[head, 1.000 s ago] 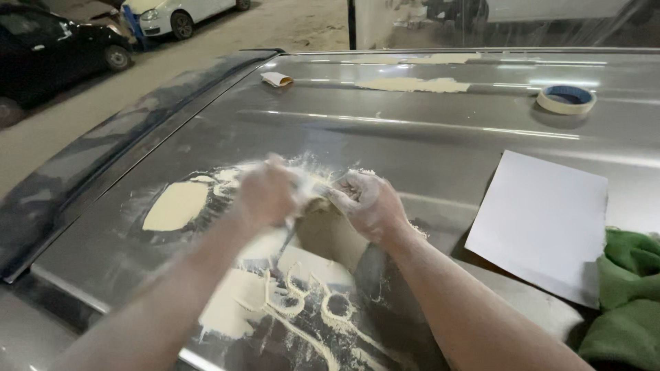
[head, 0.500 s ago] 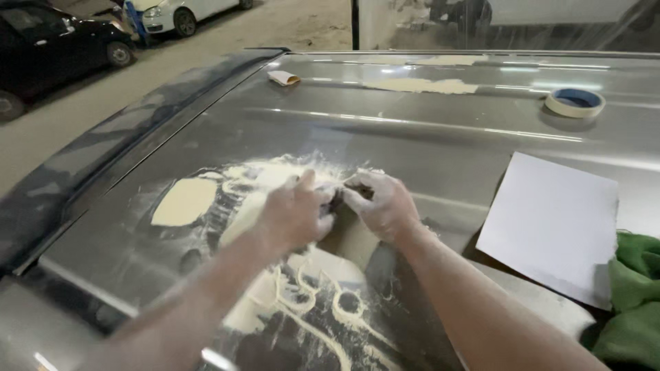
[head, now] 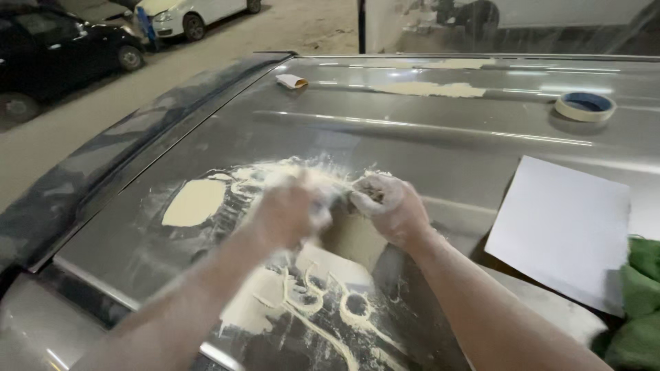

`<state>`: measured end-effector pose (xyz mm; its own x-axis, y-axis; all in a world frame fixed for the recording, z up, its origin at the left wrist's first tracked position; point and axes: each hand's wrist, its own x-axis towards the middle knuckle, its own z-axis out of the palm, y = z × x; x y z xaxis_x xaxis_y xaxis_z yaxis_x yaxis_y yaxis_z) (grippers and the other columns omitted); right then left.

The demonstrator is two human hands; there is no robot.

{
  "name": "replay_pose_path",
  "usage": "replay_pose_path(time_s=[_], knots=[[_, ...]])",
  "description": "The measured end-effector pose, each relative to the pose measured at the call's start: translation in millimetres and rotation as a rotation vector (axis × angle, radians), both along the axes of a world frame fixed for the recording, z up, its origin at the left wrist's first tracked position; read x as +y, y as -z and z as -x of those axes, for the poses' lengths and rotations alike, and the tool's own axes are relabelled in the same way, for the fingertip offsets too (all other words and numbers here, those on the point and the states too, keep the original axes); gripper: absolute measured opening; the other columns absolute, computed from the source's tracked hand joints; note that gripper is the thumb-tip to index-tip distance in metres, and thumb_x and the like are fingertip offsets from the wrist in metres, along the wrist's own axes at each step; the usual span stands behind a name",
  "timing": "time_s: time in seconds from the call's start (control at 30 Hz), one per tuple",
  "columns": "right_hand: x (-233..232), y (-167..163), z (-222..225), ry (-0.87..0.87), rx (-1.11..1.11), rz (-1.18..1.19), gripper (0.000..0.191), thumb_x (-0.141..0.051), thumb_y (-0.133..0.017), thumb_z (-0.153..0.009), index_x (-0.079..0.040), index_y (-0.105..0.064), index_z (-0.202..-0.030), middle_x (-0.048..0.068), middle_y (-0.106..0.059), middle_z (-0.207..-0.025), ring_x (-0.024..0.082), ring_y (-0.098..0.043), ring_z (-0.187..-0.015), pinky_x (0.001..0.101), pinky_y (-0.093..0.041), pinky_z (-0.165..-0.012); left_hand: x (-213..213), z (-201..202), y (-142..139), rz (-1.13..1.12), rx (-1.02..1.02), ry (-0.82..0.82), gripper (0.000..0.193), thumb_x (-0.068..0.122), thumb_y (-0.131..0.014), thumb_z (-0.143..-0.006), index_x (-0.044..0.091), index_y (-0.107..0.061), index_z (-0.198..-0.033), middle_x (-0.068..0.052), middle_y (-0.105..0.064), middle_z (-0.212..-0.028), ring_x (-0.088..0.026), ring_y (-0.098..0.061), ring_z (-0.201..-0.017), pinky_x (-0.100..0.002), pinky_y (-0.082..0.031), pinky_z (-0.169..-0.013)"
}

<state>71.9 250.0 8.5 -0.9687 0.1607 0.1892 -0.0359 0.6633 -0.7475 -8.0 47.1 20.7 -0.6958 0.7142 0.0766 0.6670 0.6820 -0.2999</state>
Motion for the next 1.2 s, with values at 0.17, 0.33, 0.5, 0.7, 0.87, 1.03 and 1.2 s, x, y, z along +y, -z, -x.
replay_pose_path(time_s=[0.17,0.33,0.5,0.7,0.87,1.03,1.2], knots=[[4,1,2,-0.024,0.109,-0.025,0.036,-0.042,-0.066,-0.093,-0.011,-0.077,-0.107,0.011,-0.077,-0.109,0.025,-0.073,-0.098,0.0390,-0.056,-0.088,-51,77,-10,-0.116,-0.094,-0.641,0.048,0.052,-0.061,-0.095,0.025,-0.066,-0.135,-0.014,-0.057,-0.132,-0.034,-0.061,-0.125,-0.052,-0.052,-0.100],[6,9,7,-0.019,0.276,-0.044,0.038,-0.038,-0.069,-0.088,-0.006,-0.076,-0.109,0.018,-0.076,-0.109,0.032,-0.071,-0.102,0.0420,-0.054,-0.091,-60,102,-16,-0.100,-0.115,-0.715,0.046,0.041,-0.061,-0.095,0.014,-0.074,-0.129,-0.017,-0.065,-0.142,-0.033,-0.066,-0.128,-0.048,-0.054,-0.104],[8,9,7,-0.026,0.146,0.008,0.036,-0.037,-0.066,-0.091,-0.007,-0.076,-0.108,0.015,-0.076,-0.107,0.028,-0.073,-0.098,0.0406,-0.055,-0.092,-25,71,-19,0.074,-0.093,-0.745,0.058,0.033,-0.054,-0.099,0.007,-0.050,-0.150,-0.016,-0.041,-0.162,-0.032,-0.043,-0.148,-0.051,-0.038,-0.117],[5,5,7,-0.018,0.080,0.006,0.035,-0.037,-0.063,-0.092,-0.009,-0.075,-0.109,0.011,-0.077,-0.103,0.025,-0.074,-0.094,0.0385,-0.058,-0.088,5,54,31,-0.251,-0.433,-0.487,0.076,0.052,-0.020,-0.108,0.001,0.005,-0.160,-0.018,0.011,-0.170,-0.031,0.008,-0.159,-0.042,0.004,-0.129],[4,5,7,-0.007,0.190,-0.050,0.036,-0.034,-0.067,-0.091,-0.007,-0.075,-0.111,0.014,-0.077,-0.105,0.025,-0.073,-0.093,0.0379,-0.057,-0.086,25,10,36,-0.075,-0.471,-0.312,0.076,0.028,-0.037,-0.106,-0.003,0.008,-0.158,-0.019,0.016,-0.169,-0.033,0.013,-0.156,-0.046,0.004,-0.125],[6,3,7,-0.007,-0.002,0.103,0.033,-0.034,-0.062,-0.093,-0.011,-0.074,-0.114,0.010,-0.078,-0.102,0.020,-0.075,-0.084,0.0318,-0.063,-0.079,26,-30,-1,-0.232,-0.656,-0.161,0.075,0.032,-0.049,-0.102,0.000,-0.006,-0.155,-0.017,-0.004,-0.163,-0.032,-0.005,-0.150,-0.049,-0.014,-0.121],[5,4,6,-0.019,0.088,0.067,0.032,-0.033,-0.064,-0.091,-0.008,-0.077,-0.108,0.009,-0.080,-0.094,0.019,-0.075,-0.083,0.0333,-0.060,-0.078,-8,12,-11,-0.396,-0.667,-0.607,0.088,0.057,-0.043,-0.100,0.013,-0.003,-0.165,-0.008,-0.003,-0.174,-0.033,-0.019,-0.157,-0.055,-0.015,-0.128]])
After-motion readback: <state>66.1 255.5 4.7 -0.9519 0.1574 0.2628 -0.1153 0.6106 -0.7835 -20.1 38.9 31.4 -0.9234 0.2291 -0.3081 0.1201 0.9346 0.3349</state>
